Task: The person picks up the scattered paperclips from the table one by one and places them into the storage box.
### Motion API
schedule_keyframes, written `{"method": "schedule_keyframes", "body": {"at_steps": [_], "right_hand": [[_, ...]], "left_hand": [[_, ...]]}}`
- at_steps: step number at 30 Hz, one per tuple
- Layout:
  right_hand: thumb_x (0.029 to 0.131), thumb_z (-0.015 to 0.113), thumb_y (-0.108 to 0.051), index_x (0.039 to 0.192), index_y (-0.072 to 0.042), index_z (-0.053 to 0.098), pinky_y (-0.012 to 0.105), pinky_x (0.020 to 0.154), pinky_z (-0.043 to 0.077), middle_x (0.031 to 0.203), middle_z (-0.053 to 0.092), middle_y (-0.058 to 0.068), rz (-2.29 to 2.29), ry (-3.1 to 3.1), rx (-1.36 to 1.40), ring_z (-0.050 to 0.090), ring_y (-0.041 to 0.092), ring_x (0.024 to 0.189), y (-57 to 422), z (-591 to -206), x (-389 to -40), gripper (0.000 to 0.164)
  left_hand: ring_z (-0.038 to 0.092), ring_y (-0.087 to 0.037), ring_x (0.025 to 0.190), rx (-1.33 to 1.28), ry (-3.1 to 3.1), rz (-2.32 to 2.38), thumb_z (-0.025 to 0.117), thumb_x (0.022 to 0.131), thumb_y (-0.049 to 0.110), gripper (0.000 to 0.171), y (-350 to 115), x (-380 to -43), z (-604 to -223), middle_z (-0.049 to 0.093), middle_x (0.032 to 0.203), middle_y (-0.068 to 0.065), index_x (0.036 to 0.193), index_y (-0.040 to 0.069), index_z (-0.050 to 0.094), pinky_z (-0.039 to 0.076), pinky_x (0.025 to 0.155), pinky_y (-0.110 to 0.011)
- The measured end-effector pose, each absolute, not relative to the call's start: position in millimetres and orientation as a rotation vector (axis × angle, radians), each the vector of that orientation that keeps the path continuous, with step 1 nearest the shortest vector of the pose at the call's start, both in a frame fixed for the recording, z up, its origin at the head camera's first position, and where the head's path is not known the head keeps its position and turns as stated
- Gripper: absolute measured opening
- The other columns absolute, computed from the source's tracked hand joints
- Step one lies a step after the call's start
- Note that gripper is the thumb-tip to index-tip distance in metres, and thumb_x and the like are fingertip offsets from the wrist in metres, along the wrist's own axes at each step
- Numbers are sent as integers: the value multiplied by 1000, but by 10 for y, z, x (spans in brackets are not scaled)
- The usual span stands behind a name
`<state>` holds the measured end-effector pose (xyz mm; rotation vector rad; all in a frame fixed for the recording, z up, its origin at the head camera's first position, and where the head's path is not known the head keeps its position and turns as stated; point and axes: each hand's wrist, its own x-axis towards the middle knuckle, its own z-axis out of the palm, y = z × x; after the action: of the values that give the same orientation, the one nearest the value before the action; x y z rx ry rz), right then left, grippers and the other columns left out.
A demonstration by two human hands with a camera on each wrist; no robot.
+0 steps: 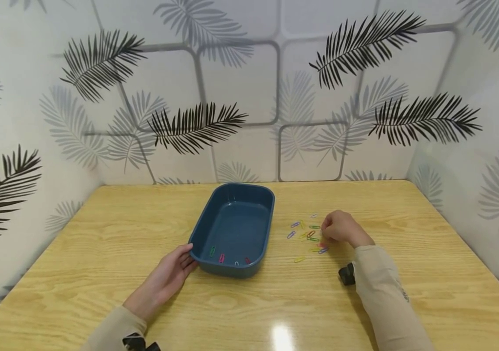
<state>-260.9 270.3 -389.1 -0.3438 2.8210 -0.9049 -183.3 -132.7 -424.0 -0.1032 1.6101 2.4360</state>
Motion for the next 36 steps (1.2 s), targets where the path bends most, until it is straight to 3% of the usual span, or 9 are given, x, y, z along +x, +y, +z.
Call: {"method": "schedule_keyframes", "body": {"at_steps": [5, 10, 19, 36], "right_hand": [[81, 62, -1, 80, 4, 63, 30, 57, 42, 70, 56, 3, -969, 2823, -345, 48, 16, 63, 2667, -3873, -2606, 4], [83, 63, -1, 86, 4, 63, 32, 63, 48, 75, 58, 4, -1063, 2762, -333, 53, 17, 68, 2610, -3831, -2589, 6], [90, 56, -1, 112, 11, 62, 41, 73, 56, 93, 63, 16, -1115, 2720, -381, 63, 28, 83, 2487, -3734, -2543, 26], [90, 64, -5, 99, 6, 64, 45, 76, 55, 86, 67, 8, -1224, 2758, -392, 65, 30, 83, 2339, -3634, -2504, 14]], "left_hand": [[41, -27, 127, -104, 1608, 2441, 48, 99, 13, 48, -1330, -1824, -4242, 42, 141, -24, 139, -12, 37, 33, 106, -36], [31, -31, 136, -74, 1578, 2436, 47, 100, 13, 51, -1350, -1814, -4251, 34, 147, -27, 143, -11, 32, 27, 112, -38], [28, -31, 138, -80, 1555, 2437, 48, 100, 14, 53, -1368, -1825, -4268, 32, 148, -27, 143, -12, 31, 25, 113, -40], [28, -31, 137, -68, 1553, 2451, 45, 100, 11, 51, -1345, -1842, -4241, 32, 148, -28, 142, -12, 32, 24, 113, -40]]}}
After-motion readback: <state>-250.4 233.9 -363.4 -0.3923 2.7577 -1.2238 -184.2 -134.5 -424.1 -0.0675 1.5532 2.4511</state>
